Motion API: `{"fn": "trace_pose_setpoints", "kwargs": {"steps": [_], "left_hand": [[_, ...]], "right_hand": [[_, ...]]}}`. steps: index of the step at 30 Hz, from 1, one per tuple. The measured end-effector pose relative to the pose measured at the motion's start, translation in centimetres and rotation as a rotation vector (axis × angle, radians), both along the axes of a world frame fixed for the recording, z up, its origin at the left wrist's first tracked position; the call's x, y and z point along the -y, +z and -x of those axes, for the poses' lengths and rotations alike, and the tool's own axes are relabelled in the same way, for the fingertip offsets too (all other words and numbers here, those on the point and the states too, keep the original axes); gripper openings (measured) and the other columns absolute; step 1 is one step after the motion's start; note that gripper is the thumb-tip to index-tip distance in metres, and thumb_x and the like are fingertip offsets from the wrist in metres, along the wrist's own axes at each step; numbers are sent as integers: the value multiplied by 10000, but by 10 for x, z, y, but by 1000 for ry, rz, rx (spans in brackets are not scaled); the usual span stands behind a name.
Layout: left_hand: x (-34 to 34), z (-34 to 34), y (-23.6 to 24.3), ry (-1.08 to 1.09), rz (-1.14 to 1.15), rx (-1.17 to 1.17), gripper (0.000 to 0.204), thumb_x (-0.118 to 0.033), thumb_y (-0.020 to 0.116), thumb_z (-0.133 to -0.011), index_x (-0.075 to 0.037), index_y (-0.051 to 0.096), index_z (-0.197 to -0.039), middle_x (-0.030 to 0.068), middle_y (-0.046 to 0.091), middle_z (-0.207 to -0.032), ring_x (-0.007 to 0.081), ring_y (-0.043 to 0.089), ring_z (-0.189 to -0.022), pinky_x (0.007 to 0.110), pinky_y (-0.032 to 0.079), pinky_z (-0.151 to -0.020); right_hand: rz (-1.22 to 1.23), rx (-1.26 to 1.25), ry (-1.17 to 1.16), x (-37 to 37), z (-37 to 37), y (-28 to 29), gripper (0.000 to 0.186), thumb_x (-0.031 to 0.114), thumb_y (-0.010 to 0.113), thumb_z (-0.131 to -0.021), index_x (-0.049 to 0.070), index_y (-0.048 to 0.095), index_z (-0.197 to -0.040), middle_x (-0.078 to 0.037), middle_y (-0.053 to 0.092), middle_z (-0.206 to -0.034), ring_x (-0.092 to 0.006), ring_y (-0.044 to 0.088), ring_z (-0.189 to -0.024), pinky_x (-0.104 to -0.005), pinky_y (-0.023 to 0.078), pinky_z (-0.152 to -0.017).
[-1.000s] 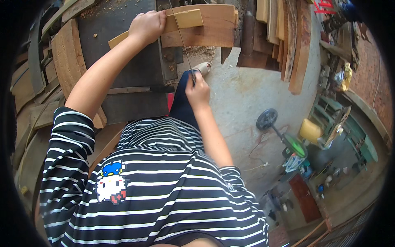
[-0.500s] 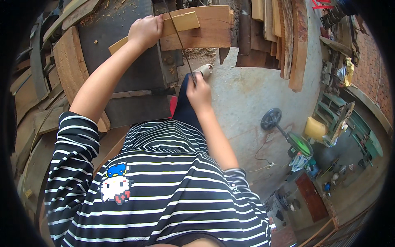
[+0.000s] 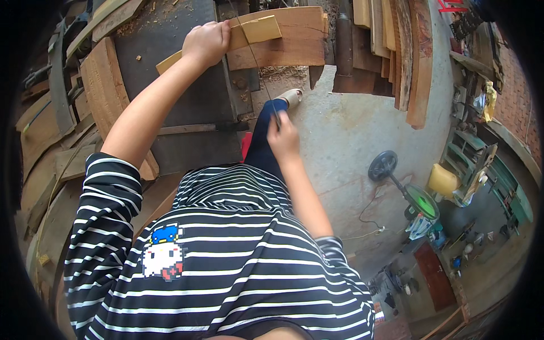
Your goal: The person holds a wooden block against a larger piece of wood and uses a hand saw to cut a notch into it. They then reposition the saw and continue cutting until the piece is removed.
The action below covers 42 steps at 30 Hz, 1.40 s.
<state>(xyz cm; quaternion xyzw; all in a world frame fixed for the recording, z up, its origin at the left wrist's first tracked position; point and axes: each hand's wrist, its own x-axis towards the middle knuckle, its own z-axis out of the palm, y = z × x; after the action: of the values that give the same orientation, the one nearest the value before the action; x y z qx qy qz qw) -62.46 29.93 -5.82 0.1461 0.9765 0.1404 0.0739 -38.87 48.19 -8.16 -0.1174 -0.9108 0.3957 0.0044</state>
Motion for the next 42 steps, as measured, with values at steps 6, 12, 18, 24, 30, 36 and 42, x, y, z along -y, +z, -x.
{"fn": "trace_pose_setpoints", "kwargs": {"steps": [6,12,18,24,30,36,42], "left_hand": [[1,0,6,-1,17,53,490,-346,250,-976,-78,639,-845,155,650,-870,358,614,-844,438,474,-815],[-4,1,0,3,-6,33,495,-349,256,-973,-70,640,-835,159,649,-866,367,614,-837,446,481,-800],[0,-1,3,5,-56,15,488,-343,281,-970,-60,643,-805,164,646,-845,368,618,-810,447,485,-786],[-2,2,-4,-6,-47,-12,468,-331,297,-969,-71,648,-801,162,647,-822,359,621,-780,439,487,-773],[0,-4,0,-32,-41,9,468,-325,292,-969,-73,647,-798,160,647,-821,351,622,-782,437,486,-770],[-1,-2,2,-51,-55,-21,476,-323,287,-970,-71,644,-780,160,648,-810,345,624,-768,427,485,-770],[-4,0,0,-14,-40,-30,495,-339,274,-975,-78,648,-784,157,651,-803,349,624,-777,431,483,-779]], "right_hand": [[-43,156,16,-38,-97,-17,105,71,610,-830,38,540,-900,-218,613,-718,-404,606,-644,-441,467,-512],[-37,-57,6,16,62,-1,96,96,594,-854,46,546,-920,-228,614,-732,-426,595,-655,-469,465,-537],[23,187,-63,-36,-105,-18,69,85,597,-845,54,541,-819,-213,578,-635,-401,596,-581,-442,439,-474],[76,97,-30,1,16,-6,97,114,587,-860,32,543,-889,-243,584,-678,-445,577,-648,-479,440,-521],[35,25,-29,6,15,6,118,142,578,-875,29,543,-866,-255,580,-696,-436,583,-643,-476,432,-517],[-5,220,-93,-37,-126,-11,88,93,565,-870,37,532,-811,-209,545,-603,-377,579,-545,-409,413,-461],[74,8,-53,13,26,19,105,129,571,-875,32,534,-859,-249,579,-665,-440,585,-646,-477,430,-511]]}}
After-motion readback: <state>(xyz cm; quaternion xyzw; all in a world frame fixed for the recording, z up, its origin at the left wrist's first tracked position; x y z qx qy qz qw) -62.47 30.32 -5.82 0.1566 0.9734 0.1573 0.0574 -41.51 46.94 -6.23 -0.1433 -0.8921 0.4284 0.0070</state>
